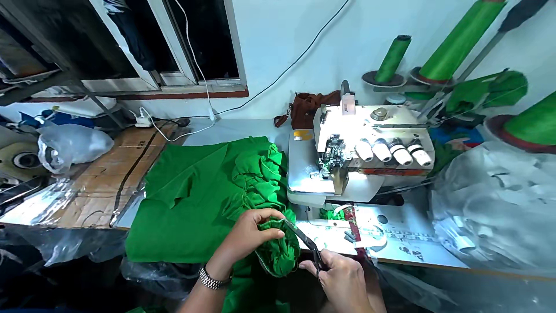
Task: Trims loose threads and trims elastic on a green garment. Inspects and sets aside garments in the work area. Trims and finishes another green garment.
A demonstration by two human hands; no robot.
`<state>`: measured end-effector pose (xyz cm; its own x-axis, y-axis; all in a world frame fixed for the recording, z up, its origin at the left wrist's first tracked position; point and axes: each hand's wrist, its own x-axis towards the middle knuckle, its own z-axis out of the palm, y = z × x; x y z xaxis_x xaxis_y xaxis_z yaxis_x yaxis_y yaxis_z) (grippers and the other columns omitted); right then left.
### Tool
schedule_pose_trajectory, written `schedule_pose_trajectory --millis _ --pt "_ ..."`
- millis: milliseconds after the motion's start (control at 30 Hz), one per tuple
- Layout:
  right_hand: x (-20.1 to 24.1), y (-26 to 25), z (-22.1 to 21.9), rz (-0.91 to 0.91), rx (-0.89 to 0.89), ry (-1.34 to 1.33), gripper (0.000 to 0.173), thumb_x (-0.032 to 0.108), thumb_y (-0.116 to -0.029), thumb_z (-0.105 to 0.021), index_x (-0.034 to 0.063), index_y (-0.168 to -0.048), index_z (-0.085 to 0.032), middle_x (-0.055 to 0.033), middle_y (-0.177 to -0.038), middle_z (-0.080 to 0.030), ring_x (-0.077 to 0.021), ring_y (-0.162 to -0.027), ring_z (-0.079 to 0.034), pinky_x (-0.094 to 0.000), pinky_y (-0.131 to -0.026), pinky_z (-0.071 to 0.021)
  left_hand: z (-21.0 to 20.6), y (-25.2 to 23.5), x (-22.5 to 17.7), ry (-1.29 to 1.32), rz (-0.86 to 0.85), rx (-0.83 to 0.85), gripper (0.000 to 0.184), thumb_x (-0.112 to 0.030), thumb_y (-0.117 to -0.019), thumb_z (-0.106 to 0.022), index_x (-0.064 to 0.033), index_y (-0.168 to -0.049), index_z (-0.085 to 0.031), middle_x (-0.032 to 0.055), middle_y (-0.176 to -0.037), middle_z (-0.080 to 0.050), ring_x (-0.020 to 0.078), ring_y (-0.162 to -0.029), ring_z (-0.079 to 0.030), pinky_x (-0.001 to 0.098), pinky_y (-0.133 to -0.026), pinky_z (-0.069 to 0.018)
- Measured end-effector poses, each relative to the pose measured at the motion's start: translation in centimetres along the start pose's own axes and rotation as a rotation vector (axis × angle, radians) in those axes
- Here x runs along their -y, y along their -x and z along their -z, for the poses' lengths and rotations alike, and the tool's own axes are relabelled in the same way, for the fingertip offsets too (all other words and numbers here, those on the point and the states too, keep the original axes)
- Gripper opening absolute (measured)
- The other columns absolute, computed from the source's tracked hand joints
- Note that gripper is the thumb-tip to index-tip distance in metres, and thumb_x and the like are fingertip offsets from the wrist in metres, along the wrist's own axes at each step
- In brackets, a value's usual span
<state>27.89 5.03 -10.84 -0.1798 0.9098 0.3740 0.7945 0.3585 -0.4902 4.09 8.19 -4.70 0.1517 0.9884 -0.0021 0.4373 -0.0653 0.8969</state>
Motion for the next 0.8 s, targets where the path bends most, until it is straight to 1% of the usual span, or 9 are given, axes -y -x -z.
schedule_pose_trajectory --millis 67,100,167,267,367,467,533,667,800 --pt "0.0 0.0 -0.1 0.046 -0.052 0.041 0.048 0.05 -0.0778 -0.074 0.0072 -0.06 -0.061 -0.0053 -0.049 -0.052 -0.0199 -0.044 -0.056 -0.0386 -0.042 -0.0434 0.0 -0.8 0.7 -0.004 -0.086 -0.019 0.007 -0.015 -0.0863 -0.075 -0.0141 -0.092 -0.079 -0.0057 -0.091 -0.07 0.0043 -0.09 -0.065 0.0245 -0.081 -0.0537" --pt "-0.1 0.0 -0.3 0.064 -0.074 0.052 0.048 0.05 -0.0781 -0.073 0.0075 -0.06 -0.061 -0.0051 -0.049 -0.052 -0.0198 -0.043 -0.056 -0.0381 -0.041 -0.0434 0.1 -1.1 1.1 0.017 -0.121 -0.009 0.006 -0.013 -0.0863 -0.074 -0.0134 -0.089 -0.079 -0.0048 -0.097 -0.071 0.0058 -0.097 -0.065 0.0252 -0.086 -0.0538" --pt "-0.3 0.0 -0.6 0.086 -0.106 0.066 0.048 0.051 -0.0785 -0.071 0.008 -0.059 -0.06 -0.0047 -0.049 -0.053 -0.0194 -0.043 -0.057 -0.0376 -0.04 -0.0433 0.1 -1.3 1.8 0.116 -0.148 0.039 0.011 -0.007 -0.0867 -0.07 -0.0102 -0.095 -0.077 -0.0005 -0.105 -0.074 0.0098 -0.104 -0.068 0.0292 -0.093 -0.0554" --pt "-0.5 0.1 -1.2 0.099 -0.118 0.073 0.048 0.05 -0.079 -0.07 0.0083 -0.058 -0.059 -0.0044 -0.049 -0.053 -0.0192 -0.043 -0.057 -0.0373 -0.039 -0.0434 0.0 -1.0 2.3 0.205 -0.138 0.085 0.019 -0.011 -0.0886 -0.072 -0.0091 -0.107 -0.075 0.0007 -0.104 -0.074 0.0106 -0.101 -0.069 0.0293 -0.092 -0.0556" --pt "-0.7 0.1 -1.6 0.1 -0.11 0.074 0.048 0.051 -0.0794 -0.07 0.009 -0.058 -0.06 -0.0039 -0.05 -0.053 -0.0185 -0.043 -0.057 -0.0363 -0.039 -0.0429 -0.2 -1.0 2.6 0.184 -0.13 0.046 0.01 -0.013 -0.0909 -0.071 -0.0105 -0.097 -0.078 -0.0019 -0.099 -0.075 0.0068 -0.097 -0.068 0.0261 -0.089 -0.0554" --pt "-1.0 0.1 -1.7 0.106 -0.116 0.076 0.049 0.054 -0.0788 -0.069 0.0099 -0.059 -0.06 -0.0026 -0.05 -0.053 -0.0174 -0.043 -0.056 -0.0355 -0.038 -0.0423 -0.2 -1.1 2.9 0.16 -0.136 0.048 0.01 -0.013 -0.0917 -0.069 -0.0105 -0.093 -0.078 -0.0021 -0.097 -0.073 0.0066 -0.096 -0.067 0.0254 -0.088 -0.0548" --pt "-1.2 0.1 -1.5 0.097 -0.108 0.068 0.051 0.057 -0.0765 -0.07 0.0103 -0.06 -0.06 -0.0021 -0.051 -0.052 -0.017 -0.044 -0.055 -0.0355 -0.039 -0.0426 -0.3 -1.2 3.1 0.151 -0.142 0.05 0.01 -0.015 -0.0922 -0.069 -0.0109 -0.093 -0.078 -0.0032 -0.093 -0.072 0.0049 -0.091 -0.067 0.0234 -0.083 -0.055" --pt "-1.3 0.2 -1.6 0.095 -0.119 0.08 0.054 0.062 -0.0751 -0.068 0.0117 -0.059 -0.058 -0.0002 -0.05 -0.05 -0.0152 -0.043 -0.053 -0.034 -0.039 -0.0406 -0.6 -1.1 3.3 0.135 -0.151 0.026 0.011 -0.016 -0.092 -0.069 -0.0113 -0.092 -0.078 -0.0031 -0.092 -0.072 0.0059 -0.09 -0.067 0.0238 -0.082 -0.0549" --pt "-1.1 0.0 -1.7 0.093 -0.12 0.085 0.051 0.059 -0.0762 -0.068 0.0122 -0.058 -0.058 0.0003 -0.05 -0.049 -0.0144 -0.043 -0.053 -0.0333 -0.039 -0.0402 -0.7 -1.1 3.3 0.143 -0.167 0.015 0.01 -0.015 -0.0913 -0.07 -0.0109 -0.092 -0.079 -0.0023 -0.091 -0.072 0.0069 -0.09 -0.067 0.0243 -0.082 -0.0559"
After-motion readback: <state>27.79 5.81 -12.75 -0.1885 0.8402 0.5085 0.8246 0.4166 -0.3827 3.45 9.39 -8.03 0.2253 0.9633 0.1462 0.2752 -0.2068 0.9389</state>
